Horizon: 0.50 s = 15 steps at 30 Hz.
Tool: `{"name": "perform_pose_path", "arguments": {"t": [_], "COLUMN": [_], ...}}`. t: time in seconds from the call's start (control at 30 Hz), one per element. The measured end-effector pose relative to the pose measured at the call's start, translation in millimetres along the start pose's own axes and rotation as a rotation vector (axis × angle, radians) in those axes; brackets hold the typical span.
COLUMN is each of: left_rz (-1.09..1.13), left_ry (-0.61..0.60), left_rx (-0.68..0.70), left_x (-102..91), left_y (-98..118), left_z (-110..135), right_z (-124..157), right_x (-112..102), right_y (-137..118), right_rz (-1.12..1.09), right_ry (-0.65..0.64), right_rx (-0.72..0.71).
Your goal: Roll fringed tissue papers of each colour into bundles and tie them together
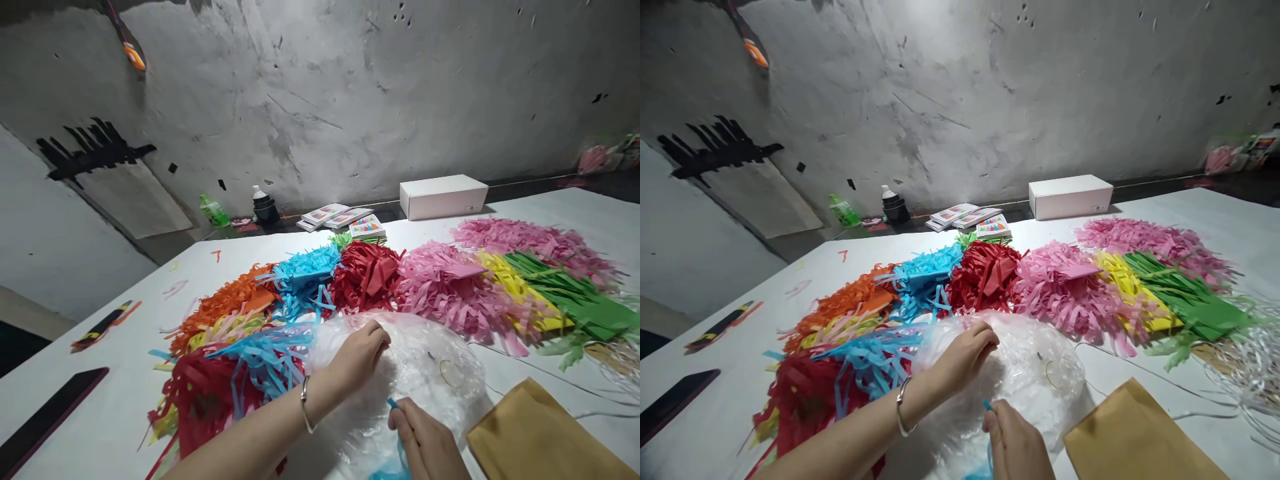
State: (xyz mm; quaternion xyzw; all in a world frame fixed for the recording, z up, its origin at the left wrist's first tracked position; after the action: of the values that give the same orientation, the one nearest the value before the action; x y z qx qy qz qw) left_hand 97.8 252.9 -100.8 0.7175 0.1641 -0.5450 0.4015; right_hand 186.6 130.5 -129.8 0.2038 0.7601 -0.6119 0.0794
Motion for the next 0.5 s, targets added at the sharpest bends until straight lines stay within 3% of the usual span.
{"name": "perform_pose_path", "arguments": {"t": [0.1,0.2,0.3,0.5], "left_rz": [0.559,1.113,1.3,1.352], "left_ry": [0.037,0.034,0.053,0.132], "left_rx": [-0.023,-0.135,-0.226,-0.375], "left_x": [-13.4,-13.5,-9.6,-2.5], "left_y": [14,23,28,25], "left_z": [22,46,66,94], "right_z": [-6,-7,-2,7], "right_x": [-20,-26,-18,-2], "right_y": [-10,-23,-35,-41], "right_rz": [-0.044,-0.08,-0.098,-0.095], "right_ry": [0.047,0.026,-0.044,-0.172], "right_rx": [0.026,-0.018,-0.129,-0.227]}}
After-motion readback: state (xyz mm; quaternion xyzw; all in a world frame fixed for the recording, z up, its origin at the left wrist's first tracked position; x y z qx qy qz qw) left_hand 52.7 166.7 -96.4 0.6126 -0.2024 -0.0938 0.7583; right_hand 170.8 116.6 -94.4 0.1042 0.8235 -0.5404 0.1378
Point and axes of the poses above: each hand's wrist, its own z-axis away from the middle knuckle, its own x-axis out of the palm, y = z × x, the point moved 7 cm from there along -z, towards the middle knuckle, and after that the axes turned 9 degrees about -z, right-handed, at the moved point
